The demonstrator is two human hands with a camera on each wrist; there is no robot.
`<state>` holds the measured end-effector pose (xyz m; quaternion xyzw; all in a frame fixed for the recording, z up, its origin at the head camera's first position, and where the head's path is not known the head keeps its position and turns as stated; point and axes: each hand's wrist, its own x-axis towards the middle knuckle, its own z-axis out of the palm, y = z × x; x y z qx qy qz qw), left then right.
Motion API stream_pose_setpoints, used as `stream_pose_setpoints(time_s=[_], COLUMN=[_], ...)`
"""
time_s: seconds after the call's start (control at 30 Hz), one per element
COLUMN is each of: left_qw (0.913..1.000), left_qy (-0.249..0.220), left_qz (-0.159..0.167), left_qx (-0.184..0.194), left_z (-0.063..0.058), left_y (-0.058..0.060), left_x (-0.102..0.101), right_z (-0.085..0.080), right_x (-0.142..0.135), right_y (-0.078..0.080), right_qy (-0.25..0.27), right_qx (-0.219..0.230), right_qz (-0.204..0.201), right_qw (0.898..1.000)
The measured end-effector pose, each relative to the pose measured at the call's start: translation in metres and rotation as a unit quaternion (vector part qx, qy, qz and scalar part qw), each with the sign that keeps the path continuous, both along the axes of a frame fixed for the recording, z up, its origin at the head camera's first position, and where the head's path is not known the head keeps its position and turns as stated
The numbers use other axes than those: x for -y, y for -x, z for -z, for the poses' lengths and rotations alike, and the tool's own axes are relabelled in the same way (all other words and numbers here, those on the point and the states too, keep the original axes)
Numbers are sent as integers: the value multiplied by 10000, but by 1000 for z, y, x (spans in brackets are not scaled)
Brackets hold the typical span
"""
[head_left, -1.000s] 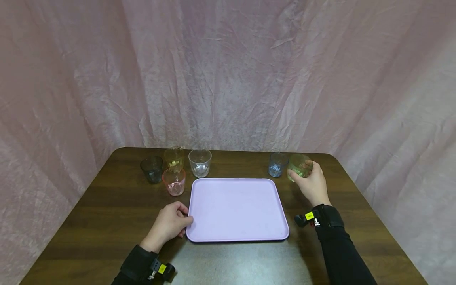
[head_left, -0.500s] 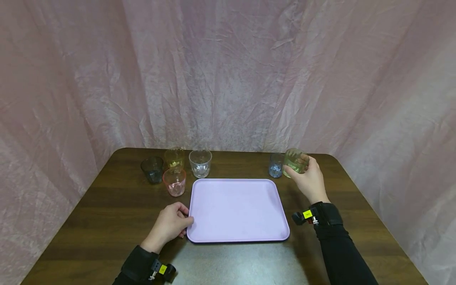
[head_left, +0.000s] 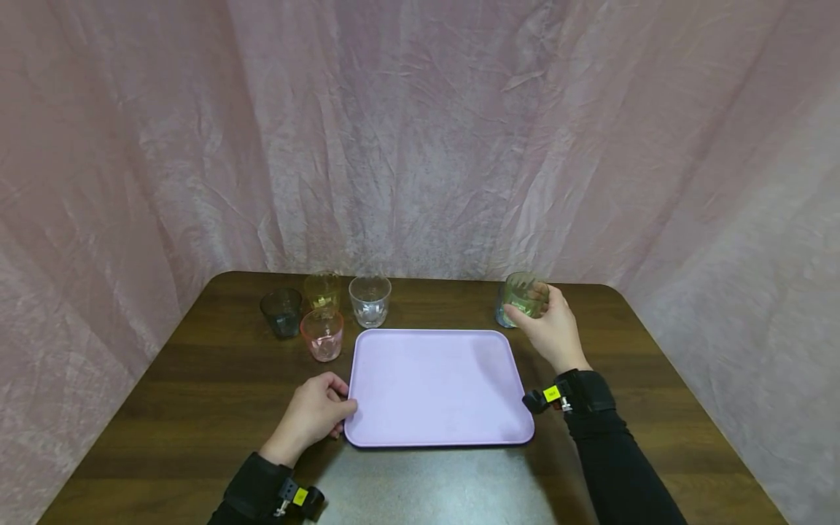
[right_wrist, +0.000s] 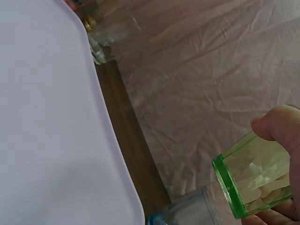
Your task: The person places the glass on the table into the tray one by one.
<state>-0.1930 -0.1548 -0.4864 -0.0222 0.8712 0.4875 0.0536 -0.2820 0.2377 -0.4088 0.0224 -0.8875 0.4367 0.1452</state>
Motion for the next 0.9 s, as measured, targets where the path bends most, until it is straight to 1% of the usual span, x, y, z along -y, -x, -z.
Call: stream_pose_setpoints(time_s=[0.27, 0.4, 0.6, 0.9], left_qw=[10000, 10000, 10000, 10000], left_qy=[-34, -24, -8, -6], left_qz=[14, 19, 38, 22], left_qx=[22, 48, 71, -16], left_z=[0, 0, -1, 2], left_y=[0, -1, -2, 0], left_x=[0, 1, 0, 1], right_z=[3, 8, 14, 18], right_x=[19, 29, 45, 64], right_y=[3, 6, 9, 9], right_qy=[15, -44, -73, -50], right_qx=[21, 40, -47, -27], right_qz=[-148, -221, -304, -424], right_qw=[9999, 9997, 9995, 9991])
